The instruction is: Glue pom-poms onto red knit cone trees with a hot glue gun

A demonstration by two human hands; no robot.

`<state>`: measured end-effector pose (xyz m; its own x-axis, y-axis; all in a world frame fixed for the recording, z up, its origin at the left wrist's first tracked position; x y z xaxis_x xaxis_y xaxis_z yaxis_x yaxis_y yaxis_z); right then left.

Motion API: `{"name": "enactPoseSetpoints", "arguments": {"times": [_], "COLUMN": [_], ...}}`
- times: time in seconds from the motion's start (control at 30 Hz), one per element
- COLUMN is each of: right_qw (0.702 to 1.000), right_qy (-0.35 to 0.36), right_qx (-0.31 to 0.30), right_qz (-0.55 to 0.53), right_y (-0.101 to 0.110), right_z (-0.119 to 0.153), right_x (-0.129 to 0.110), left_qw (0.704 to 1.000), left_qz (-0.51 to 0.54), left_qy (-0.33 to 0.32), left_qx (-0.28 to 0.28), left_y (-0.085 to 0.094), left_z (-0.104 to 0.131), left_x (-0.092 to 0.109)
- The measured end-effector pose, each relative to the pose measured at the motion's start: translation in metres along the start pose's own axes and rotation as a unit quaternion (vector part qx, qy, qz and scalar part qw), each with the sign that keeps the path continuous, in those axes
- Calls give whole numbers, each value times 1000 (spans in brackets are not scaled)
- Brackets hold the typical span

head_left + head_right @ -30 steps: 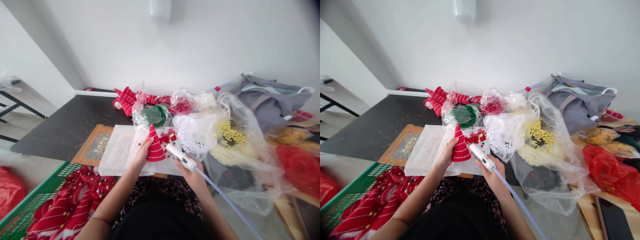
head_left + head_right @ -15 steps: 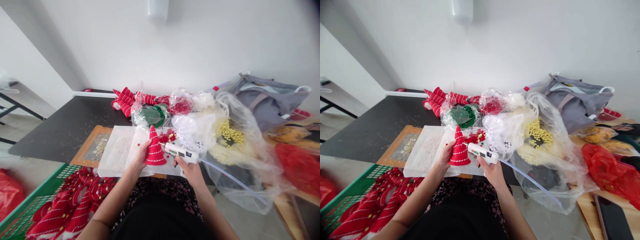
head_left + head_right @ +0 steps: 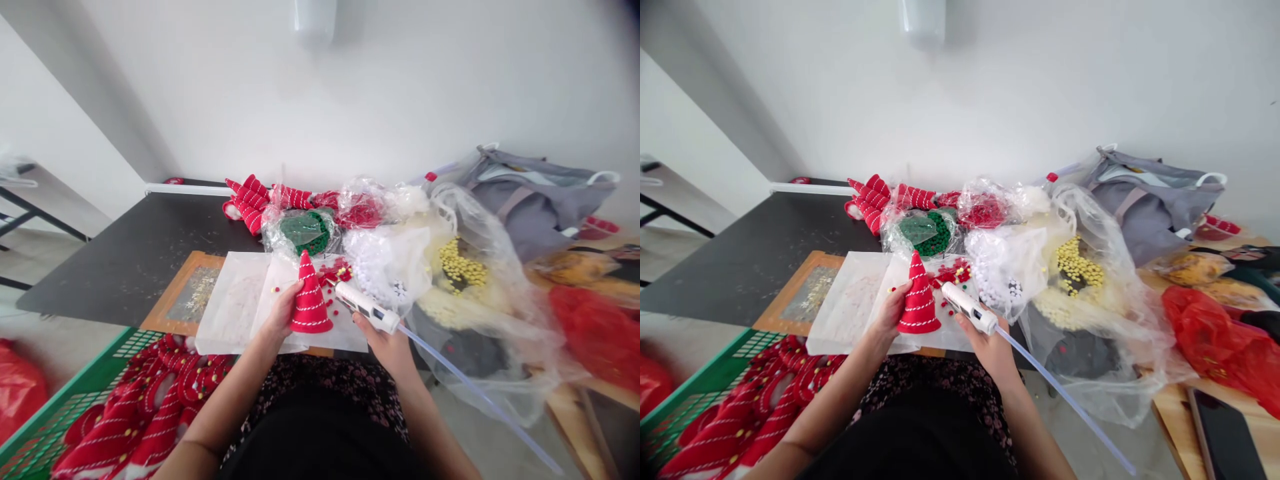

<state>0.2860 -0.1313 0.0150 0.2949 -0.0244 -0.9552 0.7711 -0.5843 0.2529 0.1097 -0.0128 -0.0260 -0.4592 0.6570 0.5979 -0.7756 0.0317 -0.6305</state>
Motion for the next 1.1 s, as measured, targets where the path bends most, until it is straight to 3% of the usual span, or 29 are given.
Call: {"name": "enactPoseSetpoints", "arguments": {"times": [0.2,0.57,0.83,1.1], "right_qw": [1000,999,992,999], "right_qy": [18,23,81,49], "right_qx": [-5,-24,-6,4], "right_qz": [-12,-5,99,20], "right_y": [-8,-8,5,-1], "right_z": [1,3,-5,-7], "right_x": [-12,-9,4,-8], "left_qw": [998,995,996,996], "left_qz": [-44,-68,-53,-78], "left_qy": [-35,-52,-47,-35], "left_qx": [23,42,49,30], "left_y": [5,6,9,5], "left_z": [1,3,1,5], "left_x": [-5,-5,-4,-9]}}
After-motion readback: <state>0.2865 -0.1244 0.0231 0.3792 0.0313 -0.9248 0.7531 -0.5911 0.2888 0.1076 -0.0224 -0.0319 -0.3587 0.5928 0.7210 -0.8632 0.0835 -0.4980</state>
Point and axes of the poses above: each hand's wrist, its own z-axis away from the middle knuckle, its own y-axis out of the back of the hand, x = y × z, the point moved 3 cm from there along -z, towards the middle knuckle, and after that the axes turned 9 degrees about x, right-handed, at the moved point
